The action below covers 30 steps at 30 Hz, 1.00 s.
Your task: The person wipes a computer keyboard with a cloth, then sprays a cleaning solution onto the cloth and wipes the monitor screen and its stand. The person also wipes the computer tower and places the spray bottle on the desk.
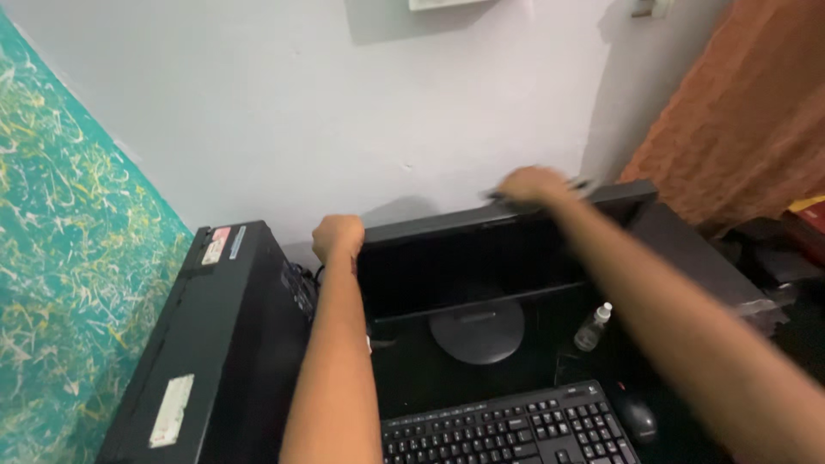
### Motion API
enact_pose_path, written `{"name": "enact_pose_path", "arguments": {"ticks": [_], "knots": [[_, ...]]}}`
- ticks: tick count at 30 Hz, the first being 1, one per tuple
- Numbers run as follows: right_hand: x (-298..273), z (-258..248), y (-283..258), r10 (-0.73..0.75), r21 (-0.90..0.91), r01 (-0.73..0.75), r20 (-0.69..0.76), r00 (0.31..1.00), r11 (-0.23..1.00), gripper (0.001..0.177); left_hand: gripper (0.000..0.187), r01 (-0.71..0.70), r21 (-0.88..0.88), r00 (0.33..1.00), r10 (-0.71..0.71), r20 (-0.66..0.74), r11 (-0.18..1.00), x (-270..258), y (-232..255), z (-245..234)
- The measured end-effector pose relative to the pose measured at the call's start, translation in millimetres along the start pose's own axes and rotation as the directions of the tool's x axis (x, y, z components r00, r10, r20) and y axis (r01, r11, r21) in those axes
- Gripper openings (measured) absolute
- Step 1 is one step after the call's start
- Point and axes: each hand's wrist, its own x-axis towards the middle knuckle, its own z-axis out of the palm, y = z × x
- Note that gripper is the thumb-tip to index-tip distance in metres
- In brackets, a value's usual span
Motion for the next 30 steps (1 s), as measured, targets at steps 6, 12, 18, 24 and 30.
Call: {"name": "enact_pose_path", "arguments": {"ticks": [6,12,18,24,30], "knots": [[-51.4,7.0,-224.2,-0.084,0.365,0.252,-0.417,0.905,0.896,0.048,0.03,-0.049,0.063,0.999,0.048,0.009,0.997,-6.1,1.8,-13.5],[-82.1,12.3,-212.2,-0.116,0.286,0.362,-0.621,0.775,0.887,0.041,0.033,-0.145,0.064,0.983,0.151,-0.102,0.987,-40.7,6.6,-19.9],[-55.9,0.6,-31.7,-0.068,0.323,0.206,-0.389,0.919,0.924,0.047,0.034,-0.124,0.044,0.988,0.127,-0.086,0.991,-54.5,13.8,-27.5],[-4.7,11.0,124.3,0.035,-0.025,-0.038,-0.128,0.991,0.999,0.044,0.032,-0.058,0.111,0.991,0.071,-0.116,0.992,-59.7,18.8,-30.0],[86.1,55.7,-17.8,-0.459,-0.056,0.459,0.011,0.888,0.887,0.047,0.031,-0.074,0.179,0.99,0.093,-0.102,0.981,-73.5,20.7,-30.8]]}}
